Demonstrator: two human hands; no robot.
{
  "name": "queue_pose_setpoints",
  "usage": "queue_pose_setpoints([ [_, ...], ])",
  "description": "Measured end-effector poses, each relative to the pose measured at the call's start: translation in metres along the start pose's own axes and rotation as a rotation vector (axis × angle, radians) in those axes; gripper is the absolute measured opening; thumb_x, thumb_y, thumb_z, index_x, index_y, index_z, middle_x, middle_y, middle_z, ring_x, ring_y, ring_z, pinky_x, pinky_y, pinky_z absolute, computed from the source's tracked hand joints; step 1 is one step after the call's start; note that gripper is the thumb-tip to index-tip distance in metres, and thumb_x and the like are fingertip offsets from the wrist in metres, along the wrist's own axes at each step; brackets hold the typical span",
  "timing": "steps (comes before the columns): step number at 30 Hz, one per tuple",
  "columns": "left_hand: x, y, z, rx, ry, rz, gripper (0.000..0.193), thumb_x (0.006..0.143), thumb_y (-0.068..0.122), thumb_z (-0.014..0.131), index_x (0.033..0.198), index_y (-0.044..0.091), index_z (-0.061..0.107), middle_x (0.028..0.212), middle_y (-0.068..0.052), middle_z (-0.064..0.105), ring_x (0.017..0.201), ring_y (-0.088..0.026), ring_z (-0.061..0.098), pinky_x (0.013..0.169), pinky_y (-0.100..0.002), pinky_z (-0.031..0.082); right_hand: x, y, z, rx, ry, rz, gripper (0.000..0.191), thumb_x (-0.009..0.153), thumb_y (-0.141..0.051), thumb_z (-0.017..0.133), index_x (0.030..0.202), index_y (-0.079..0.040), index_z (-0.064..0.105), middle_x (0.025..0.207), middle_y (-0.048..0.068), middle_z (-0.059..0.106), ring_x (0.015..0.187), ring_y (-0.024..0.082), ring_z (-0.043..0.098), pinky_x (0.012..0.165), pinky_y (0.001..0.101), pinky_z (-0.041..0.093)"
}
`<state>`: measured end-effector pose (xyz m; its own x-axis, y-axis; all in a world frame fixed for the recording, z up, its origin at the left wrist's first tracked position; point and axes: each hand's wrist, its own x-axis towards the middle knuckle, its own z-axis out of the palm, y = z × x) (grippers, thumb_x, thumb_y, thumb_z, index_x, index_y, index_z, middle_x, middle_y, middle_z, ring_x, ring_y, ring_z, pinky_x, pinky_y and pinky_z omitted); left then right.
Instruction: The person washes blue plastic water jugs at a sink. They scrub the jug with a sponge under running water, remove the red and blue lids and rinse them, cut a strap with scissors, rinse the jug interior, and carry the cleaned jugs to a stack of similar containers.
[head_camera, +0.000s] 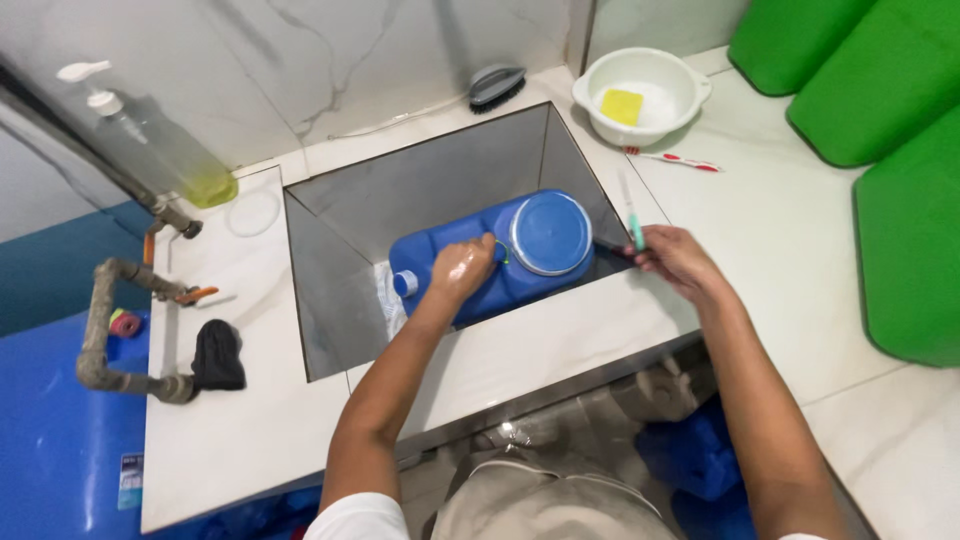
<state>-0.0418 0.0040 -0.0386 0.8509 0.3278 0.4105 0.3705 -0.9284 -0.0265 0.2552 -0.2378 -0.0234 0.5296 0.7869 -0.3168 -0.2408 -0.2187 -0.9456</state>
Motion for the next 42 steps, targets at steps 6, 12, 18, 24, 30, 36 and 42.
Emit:
queue_pose_setpoints([
  [6, 0.009, 0.023, 0.020, -0.234, -0.134, -0.072, 0.024, 0.080, 0.019, 0.075, 0.092, 0.002, 0.062, 0.075, -0.021, 0.072, 0.070, -0.039, 0.073, 0.063, -0.050, 0.058, -0.033, 0.010, 0.091, 0.419, -0.133, 0.124, 0.041, 0.100, -0.047, 0.064, 0.086, -0.008, 0.065, 0.073, 0.004, 0.064, 0.050, 0.005, 0.052, 0.040, 0.0172, 0.039],
  [12, 0.013, 0.024, 0.017, -0.323, -0.215, -0.095, 0.022, 0.079, 0.017, 0.075, 0.091, 0.000, 0.067, 0.081, -0.024, 0.073, 0.076, -0.040, 0.074, 0.071, -0.050, 0.059, -0.043, -0.001, 0.121, 0.792, -0.128, 0.112, 0.064, 0.092, -0.067, 0.058, 0.071, -0.007, 0.061, 0.068, 0.008, 0.061, 0.041, 0.008, 0.043, 0.033, 0.0184, 0.030],
  [18, 0.014, 0.028, 0.019, -0.351, -0.248, -0.078, 0.023, 0.081, 0.015, 0.074, 0.094, -0.002, 0.066, 0.081, -0.024, 0.073, 0.077, -0.040, 0.074, 0.071, -0.049, 0.060, -0.024, 0.013, 0.127, 0.872, 0.019, 0.093, 0.065, 0.096, -0.066, 0.060, 0.076, -0.003, 0.062, 0.069, 0.004, 0.059, 0.044, 0.005, 0.040, 0.032, 0.0170, 0.026],
  [24, 0.008, 0.026, 0.013, -0.378, -0.239, -0.087, 0.021, 0.083, 0.016, 0.073, 0.094, -0.001, 0.066, 0.080, -0.024, 0.073, 0.076, -0.040, 0.074, 0.070, -0.050, 0.060, 0.019, -0.003, 0.096, 0.846, 0.087, 0.065, 0.047, 0.092, -0.053, 0.075, 0.084, -0.010, 0.056, 0.072, 0.006, 0.063, 0.043, 0.003, 0.040, 0.032, 0.0161, 0.025],
  [30, 0.003, 0.023, 0.003, -0.371, -0.251, -0.101, 0.022, 0.082, 0.016, 0.074, 0.093, -0.001, 0.064, 0.078, -0.024, 0.073, 0.075, -0.040, 0.074, 0.069, -0.050, 0.060, 0.036, -0.040, 0.074, -0.244, 0.250, -0.271, 0.042, 0.089, -0.027, 0.084, 0.113, -0.004, 0.058, 0.092, 0.011, 0.069, 0.077, 0.016, 0.062, 0.064, 0.0286, 0.049],
  [36, 0.001, 0.018, 0.002, -0.376, -0.260, -0.106, 0.022, 0.082, 0.015, 0.074, 0.094, 0.000, 0.064, 0.078, -0.024, 0.073, 0.074, -0.040, 0.074, 0.069, -0.050, 0.060, 0.044, -0.066, 0.097, -1.005, 0.222, -0.304, 0.033, 0.088, -0.017, 0.076, 0.113, -0.001, 0.061, 0.097, 0.019, 0.072, 0.089, 0.032, 0.069, 0.080, 0.0419, 0.054],
  [42, -0.004, 0.011, -0.008, -0.374, -0.277, -0.126, 0.023, 0.081, 0.015, 0.074, 0.093, 0.000, 0.063, 0.077, -0.024, 0.072, 0.074, -0.041, 0.073, 0.068, -0.052, 0.058, 0.056, -0.072, 0.096, -1.052, 0.121, -0.346, 0.029, 0.085, -0.016, 0.076, 0.110, -0.003, 0.067, 0.094, 0.018, 0.074, 0.086, 0.033, 0.072, 0.078, 0.0419, 0.054],
])
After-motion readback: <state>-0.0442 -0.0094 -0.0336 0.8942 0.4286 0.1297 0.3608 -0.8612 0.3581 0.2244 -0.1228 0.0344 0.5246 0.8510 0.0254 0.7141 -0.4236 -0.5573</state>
